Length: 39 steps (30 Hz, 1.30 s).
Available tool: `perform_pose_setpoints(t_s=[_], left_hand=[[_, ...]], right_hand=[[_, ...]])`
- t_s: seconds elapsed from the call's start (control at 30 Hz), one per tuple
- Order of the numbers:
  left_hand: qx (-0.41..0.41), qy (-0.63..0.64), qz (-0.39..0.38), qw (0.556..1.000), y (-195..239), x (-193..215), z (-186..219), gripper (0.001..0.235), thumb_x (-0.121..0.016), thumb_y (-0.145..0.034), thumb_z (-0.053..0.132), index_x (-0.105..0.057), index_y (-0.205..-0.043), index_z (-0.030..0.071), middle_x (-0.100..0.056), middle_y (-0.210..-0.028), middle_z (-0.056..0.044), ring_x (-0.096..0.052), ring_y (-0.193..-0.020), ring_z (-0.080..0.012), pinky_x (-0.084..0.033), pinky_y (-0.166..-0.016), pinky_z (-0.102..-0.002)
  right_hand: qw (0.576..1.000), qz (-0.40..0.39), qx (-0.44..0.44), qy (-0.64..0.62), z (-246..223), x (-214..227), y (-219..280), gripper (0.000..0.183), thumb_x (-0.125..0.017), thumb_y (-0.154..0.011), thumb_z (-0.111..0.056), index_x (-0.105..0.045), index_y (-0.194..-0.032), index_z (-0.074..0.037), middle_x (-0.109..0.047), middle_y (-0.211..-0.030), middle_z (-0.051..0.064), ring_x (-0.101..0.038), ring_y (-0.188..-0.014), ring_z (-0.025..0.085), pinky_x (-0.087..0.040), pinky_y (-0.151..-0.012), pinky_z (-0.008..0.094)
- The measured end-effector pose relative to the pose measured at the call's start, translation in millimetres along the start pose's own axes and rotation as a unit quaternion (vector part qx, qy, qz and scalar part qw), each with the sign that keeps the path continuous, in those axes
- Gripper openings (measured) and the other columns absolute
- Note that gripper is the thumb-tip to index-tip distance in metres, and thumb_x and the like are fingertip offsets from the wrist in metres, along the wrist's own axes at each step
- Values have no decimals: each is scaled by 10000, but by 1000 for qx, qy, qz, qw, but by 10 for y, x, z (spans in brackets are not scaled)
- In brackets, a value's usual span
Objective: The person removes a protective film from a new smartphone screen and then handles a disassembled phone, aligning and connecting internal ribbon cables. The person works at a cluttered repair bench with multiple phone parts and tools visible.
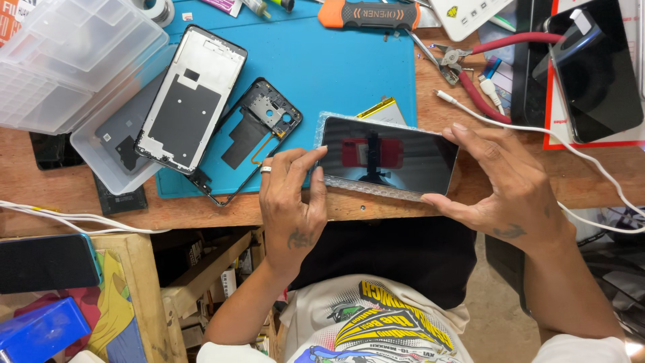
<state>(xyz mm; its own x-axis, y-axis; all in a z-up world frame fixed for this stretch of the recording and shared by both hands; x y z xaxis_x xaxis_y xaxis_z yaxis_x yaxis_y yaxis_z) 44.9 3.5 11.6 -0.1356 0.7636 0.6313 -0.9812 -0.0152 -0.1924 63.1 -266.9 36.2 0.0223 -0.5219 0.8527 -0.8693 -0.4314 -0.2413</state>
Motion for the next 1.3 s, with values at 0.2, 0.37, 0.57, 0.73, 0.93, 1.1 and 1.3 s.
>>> perform_pose_setpoints(t_s=[0.2, 0.37, 0.57, 0.73, 0.93, 1.1, 1.3], left_hand=[[12, 6, 3, 1000, -11, -13, -10, 203, -691, -962, 84, -703, -1162, 57, -644, -1072, -135, -598, -1026, -297, -483, -918, -429], [19, 15, 5, 1000, -14, -10, -17, 205, -640, -980, 23, -707, -1169, 66, -653, -1071, -111, -602, -1018, -283, -484, -913, -413], [29, 23, 7, 999, -32, -4, -2, 201, -630, -982, 9, -711, -1156, 68, -657, -1052, -107, -595, -994, -279, -484, -899, -403], [30, 25, 7, 999, -51, -7, 0, 178, -661, -972, 50, -710, -1141, 74, -670, -1050, -106, -622, -996, -277, -460, -1010, -441], [54, 34, 20, 998, -81, -23, 18, 138, -728, -941, 92, -720, -1078, 78, -679, -984, -94, -646, -923, -265, -450, -1032, -439], [62, 30, 33, 997, -109, -36, 43, 143, -756, -909, 86, -725, -1048, 78, -672, -964, -96, -638, -899, -268, -458, -987, -419], [63, 28, 32, 997, -110, -46, 36, 139, -757, -904, 69, -723, -1039, 73, -670, -960, -91, -633, -889, -261, -458, -963, -415]], right_hand=[[1000, 0, 8, 8, -26, 14, -46, 925, -951, -609, -319, -548, -1353, 55, -703, -1188, 191, -684, -1085, 328, -587, -916, 403], [1000, -1, 12, 10, -40, 11, -82, 916, -947, -597, -305, -545, -1334, 61, -713, -1170, 194, -686, -1089, 337, -590, -918, 409], [1000, -6, 8, 27, -20, -1, -65, 922, -943, -598, -309, -537, -1339, 60, -721, -1165, 179, -685, -1090, 348, -590, -901, 411], [999, -15, 5, 30, 27, -30, -49, 938, -939, -578, -343, -541, -1332, 48, -719, -1173, 173, -682, -1104, 353, -587, -892, 399], [1000, -16, -19, 11, 15, -27, -40, 931, -943, -586, -300, -528, -1342, 52, -710, -1191, 176, -685, -1104, 346, -587, -915, 401], [1000, -7, -8, -6, 20, -24, -57, 939, -944, -584, -305, -517, -1342, 49, -703, -1193, 179, -691, -1090, 329, -577, -923, 402], [1000, -6, -5, -9, 33, -26, -45, 947, -947, -581, -303, -512, -1347, 44, -702, -1192, 185, -688, -1084, 331, -576, -914, 397]])
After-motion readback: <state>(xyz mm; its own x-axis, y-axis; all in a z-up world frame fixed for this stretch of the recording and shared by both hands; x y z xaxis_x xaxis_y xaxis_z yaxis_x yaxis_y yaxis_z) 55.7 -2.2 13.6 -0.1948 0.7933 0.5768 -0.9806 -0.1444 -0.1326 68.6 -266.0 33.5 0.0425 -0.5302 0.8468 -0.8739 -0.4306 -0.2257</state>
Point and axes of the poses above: each hand's wrist, its own y-axis away from the middle knuckle, its own x-axis out of the back of the hand, z = x × y, the point moved 2 cm from there along -y, towards the middle knuckle
